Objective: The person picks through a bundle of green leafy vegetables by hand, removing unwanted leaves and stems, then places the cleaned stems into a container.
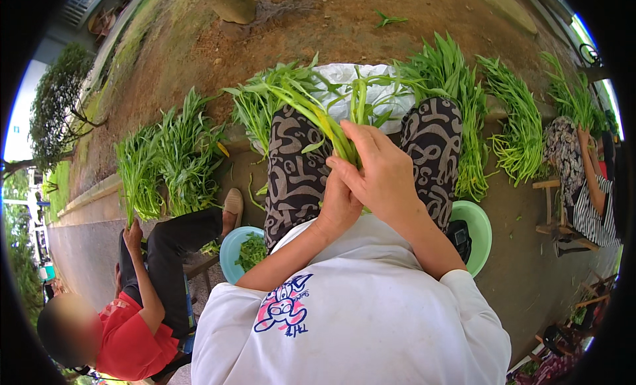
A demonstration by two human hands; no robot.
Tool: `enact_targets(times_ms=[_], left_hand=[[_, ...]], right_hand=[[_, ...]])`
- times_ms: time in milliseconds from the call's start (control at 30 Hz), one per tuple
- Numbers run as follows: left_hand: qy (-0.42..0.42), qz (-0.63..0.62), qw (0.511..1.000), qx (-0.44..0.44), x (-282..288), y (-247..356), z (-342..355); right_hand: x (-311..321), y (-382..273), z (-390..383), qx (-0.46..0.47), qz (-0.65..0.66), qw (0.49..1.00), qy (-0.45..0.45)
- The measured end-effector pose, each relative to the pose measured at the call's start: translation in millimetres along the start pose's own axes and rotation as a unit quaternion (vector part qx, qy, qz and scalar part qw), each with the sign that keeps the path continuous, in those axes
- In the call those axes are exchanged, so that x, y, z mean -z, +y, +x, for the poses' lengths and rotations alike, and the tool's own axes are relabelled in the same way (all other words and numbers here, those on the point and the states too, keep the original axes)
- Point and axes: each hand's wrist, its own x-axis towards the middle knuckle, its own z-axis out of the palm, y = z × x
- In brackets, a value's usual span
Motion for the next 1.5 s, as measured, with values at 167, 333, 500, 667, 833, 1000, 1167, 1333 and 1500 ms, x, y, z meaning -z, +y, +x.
enact_targets(times_ms=[167,333,500,667,833,1000,1167,1333,1500], left_hand=[[-0.062,-0.032,0.985,0.157,4.4,4.0,1.2],[-0.086,0.118,0.989,0.003,-2.7,-5.3,2.4],[-0.043,-0.062,0.996,0.054,-8.3,13.8,5.3],[-0.050,-0.321,0.923,0.205,19.7,2.9,6.4],[0.007,-0.380,0.875,0.300,26.9,5.1,13.8],[0.022,-0.468,0.845,0.260,50.3,4.9,31.2],[-0.017,-0.498,0.851,0.169,66.6,24.3,48.1],[-0.051,-0.282,0.940,0.185,42.2,51.2,46.5],[-0.081,-0.251,0.944,0.199,32.5,51.3,40.7]], right_hand=[[-6.5,-0.8,12.6,-0.054,-0.093,0.992,-0.063],[-13.8,14.3,20.4,-0.078,-0.081,0.991,-0.068],[-5.8,13.6,22.3,-0.171,0.128,0.976,-0.037],[3.3,20.3,20.6,-0.224,0.421,0.879,-0.004],[12.5,14.9,23.6,-0.253,0.489,0.832,0.067],[19.4,21.0,21.3,-0.236,0.522,0.815,0.094],[6.3,20.6,25.4,-0.222,0.522,0.810,0.148],[-16.2,23.1,23.1,-0.202,0.477,0.839,0.168],[-28.2,14.1,17.8,-0.227,0.492,0.827,0.151]])
